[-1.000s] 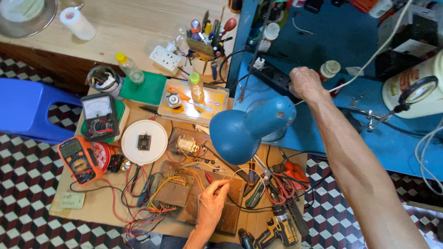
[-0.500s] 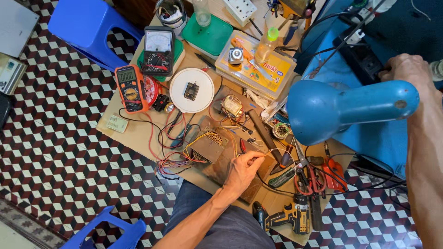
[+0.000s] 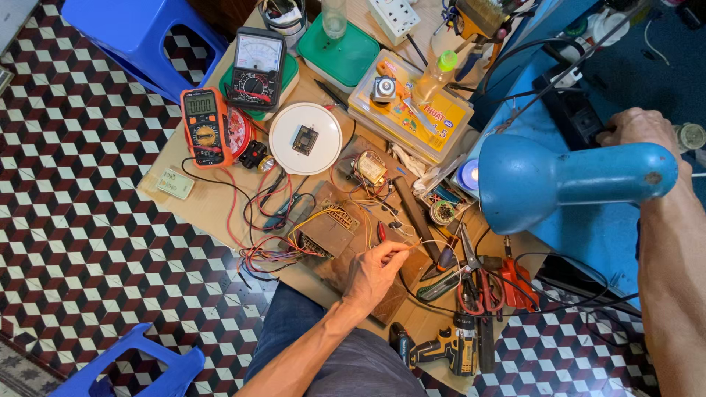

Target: The person uses a multimeter to test an electronic device on a cluttered workbench. They connect probes to various points on the device, observe the multimeter display, and adjust connections throughout the clip.

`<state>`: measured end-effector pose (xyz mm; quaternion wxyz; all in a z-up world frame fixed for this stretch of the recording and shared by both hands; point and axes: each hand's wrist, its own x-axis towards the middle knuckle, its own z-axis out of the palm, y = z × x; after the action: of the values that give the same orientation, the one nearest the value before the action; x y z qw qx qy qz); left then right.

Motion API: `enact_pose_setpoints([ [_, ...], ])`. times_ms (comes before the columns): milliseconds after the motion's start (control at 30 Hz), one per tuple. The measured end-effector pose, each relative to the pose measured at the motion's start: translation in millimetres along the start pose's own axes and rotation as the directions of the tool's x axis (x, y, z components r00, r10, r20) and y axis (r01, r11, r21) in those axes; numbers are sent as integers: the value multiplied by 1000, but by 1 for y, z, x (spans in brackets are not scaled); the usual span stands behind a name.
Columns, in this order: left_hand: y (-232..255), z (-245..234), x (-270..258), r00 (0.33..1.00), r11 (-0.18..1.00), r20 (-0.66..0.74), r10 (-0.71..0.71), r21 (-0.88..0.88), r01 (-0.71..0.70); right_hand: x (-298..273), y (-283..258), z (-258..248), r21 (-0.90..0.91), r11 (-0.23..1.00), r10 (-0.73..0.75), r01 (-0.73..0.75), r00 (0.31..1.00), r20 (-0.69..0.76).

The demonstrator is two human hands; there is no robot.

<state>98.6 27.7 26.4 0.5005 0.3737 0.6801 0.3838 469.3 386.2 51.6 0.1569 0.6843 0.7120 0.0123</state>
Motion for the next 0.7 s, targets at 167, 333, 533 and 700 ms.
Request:
enact_pose_setpoints([
  [167, 0, -1, -2, 1000, 1000, 1, 9, -13, -9, -14, -16, -20, -24, 998, 55, -54, 997, 52],
  [333, 0, -1, -1, 1000, 1000, -2, -21, -21, 21, -18, -19, -29, -2, 1000, 17, -17, 999, 32],
  [533, 1, 1, 6, 1000, 1000, 2, -25, -17, 25, -7, -14, -29, 53, 999, 4, -9, 997, 80],
  [700, 2, -1, 5, 999, 999, 25, -48, -21, 48, -6, -3, -18, -19, 994, -106, 107, 994, 3],
])
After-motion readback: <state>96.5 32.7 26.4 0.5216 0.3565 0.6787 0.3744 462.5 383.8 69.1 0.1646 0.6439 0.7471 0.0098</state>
